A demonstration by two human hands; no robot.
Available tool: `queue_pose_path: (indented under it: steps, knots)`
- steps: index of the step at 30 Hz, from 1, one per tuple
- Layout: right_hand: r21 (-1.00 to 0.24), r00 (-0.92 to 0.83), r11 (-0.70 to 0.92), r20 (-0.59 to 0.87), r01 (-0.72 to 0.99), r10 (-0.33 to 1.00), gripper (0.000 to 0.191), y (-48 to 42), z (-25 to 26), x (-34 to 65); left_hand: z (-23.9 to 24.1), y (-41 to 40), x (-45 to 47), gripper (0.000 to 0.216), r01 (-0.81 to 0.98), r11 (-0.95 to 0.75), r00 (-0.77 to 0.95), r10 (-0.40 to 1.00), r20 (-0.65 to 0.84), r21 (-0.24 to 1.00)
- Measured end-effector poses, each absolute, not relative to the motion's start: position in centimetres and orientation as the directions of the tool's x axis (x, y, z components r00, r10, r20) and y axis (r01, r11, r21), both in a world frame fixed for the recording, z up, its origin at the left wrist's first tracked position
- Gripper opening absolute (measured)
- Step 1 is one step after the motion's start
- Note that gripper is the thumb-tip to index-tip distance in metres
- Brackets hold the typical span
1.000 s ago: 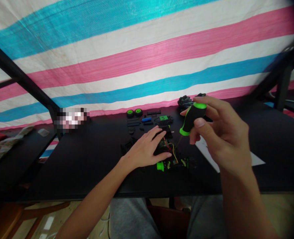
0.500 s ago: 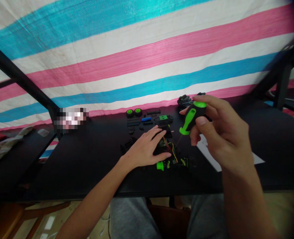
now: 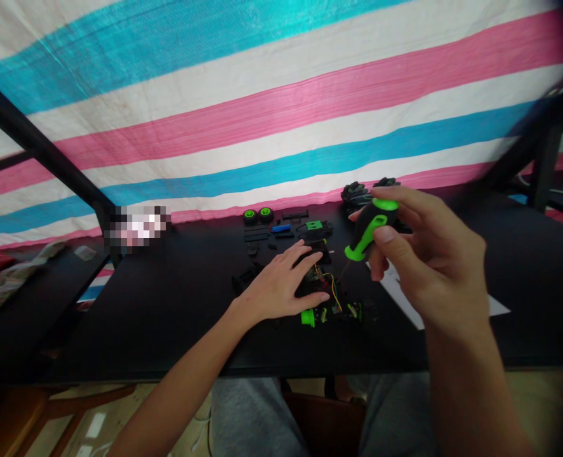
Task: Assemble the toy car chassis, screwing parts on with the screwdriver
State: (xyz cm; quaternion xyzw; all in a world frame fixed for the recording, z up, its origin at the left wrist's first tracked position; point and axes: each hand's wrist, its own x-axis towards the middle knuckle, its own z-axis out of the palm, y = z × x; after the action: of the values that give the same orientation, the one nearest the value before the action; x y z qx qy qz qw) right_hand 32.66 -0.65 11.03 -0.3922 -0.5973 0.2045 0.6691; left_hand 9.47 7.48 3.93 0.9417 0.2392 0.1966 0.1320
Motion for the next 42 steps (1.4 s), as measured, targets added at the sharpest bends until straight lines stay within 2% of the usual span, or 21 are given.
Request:
queue_pose_path:
  steps: [9, 18, 31, 39, 42]
  knots:
    - [-0.767, 0.173, 0.617, 0.641, 0.175, 0.748, 0.038, -0.5, 11.0, 32.8, 3.8, 7.5, 9.4, 0.08, 0.389, -0.855, 0.805, 0.497, 0.326, 0.343]
    - [-0.743, 0.241, 0.651, 0.668, 0.154, 0.704, 0.042, 0.2, 11.2, 32.3, 3.7, 7.3, 9.4, 0.079, 0.395, -0.854, 0.798, 0.502, 0.334, 0.34]
    - [-0.77, 0.166, 0.585, 0.63, 0.253, 0.758, 0.04, -0.5, 11.0, 33.3, 4.0, 7.2, 9.8, 0.081, 0.407, -0.846, 0.794, 0.514, 0.324, 0.345]
    - [-0.759, 0.314, 0.618, 0.649, 0.205, 0.693, 0.04, -0.5, 11.3, 32.5, 3.7, 7.0, 9.9, 0.08, 0.411, -0.84, 0.787, 0.523, 0.328, 0.353]
    - [-0.755, 0.305, 0.612, 0.656, 0.237, 0.69, 0.043, -0.8, 11.4, 32.3, 3.5, 7.0, 10.0, 0.08, 0.409, -0.848, 0.791, 0.514, 0.333, 0.337]
